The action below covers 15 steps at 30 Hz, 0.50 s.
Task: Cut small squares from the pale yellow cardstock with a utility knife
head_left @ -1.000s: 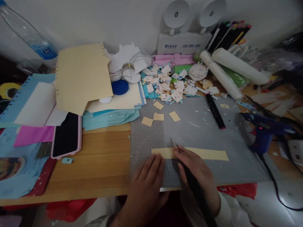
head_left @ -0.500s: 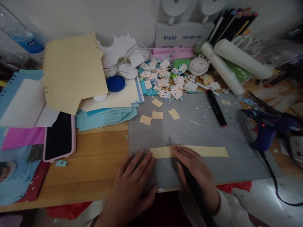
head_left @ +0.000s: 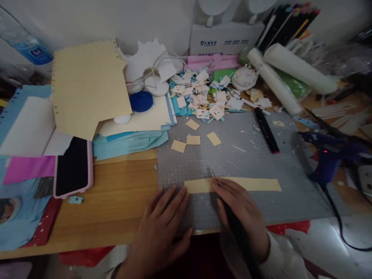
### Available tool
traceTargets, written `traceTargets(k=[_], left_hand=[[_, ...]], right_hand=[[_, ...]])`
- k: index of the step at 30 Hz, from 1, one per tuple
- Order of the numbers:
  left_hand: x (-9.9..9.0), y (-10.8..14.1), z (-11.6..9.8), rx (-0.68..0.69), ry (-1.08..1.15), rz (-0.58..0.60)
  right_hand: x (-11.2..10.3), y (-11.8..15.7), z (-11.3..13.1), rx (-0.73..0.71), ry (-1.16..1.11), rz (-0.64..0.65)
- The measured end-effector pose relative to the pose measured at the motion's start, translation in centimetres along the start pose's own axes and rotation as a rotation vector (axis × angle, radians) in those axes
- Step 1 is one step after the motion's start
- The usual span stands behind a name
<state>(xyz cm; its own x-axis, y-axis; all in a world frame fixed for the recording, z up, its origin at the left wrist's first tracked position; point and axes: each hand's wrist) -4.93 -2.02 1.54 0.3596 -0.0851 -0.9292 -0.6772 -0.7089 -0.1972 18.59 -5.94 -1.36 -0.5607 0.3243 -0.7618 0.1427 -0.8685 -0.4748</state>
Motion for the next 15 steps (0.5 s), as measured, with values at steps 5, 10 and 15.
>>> traceTargets(k=[5,10,15], left_hand=[[-0.16,-0.15,-0.09,0.006,-0.005,0.000],[-0.07,0.11,-0.20,-0.020,-0.002,-0.083],[0.15,0.19,-0.20,-0.088,-0.015,-0.132]], right_hand=[[-0.06,-0.13,0.07,0.005,-0.013,-0.011],[-0.16,-0.54,0.24,-0.020,-0.010,-0.023],[-0.18,-0.63,0.28,-0.036,-0.011,-0.022]])
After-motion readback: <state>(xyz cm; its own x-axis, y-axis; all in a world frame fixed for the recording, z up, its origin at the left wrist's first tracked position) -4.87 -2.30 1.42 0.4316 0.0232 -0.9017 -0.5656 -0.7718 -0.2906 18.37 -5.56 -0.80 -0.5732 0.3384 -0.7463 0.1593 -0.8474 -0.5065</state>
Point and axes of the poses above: each hand's wrist, its own y-axis away from the middle knuckle, its own x-axis out of the palm, z = x × y, and after that the axes turned 2 degrees about -x, right-handed
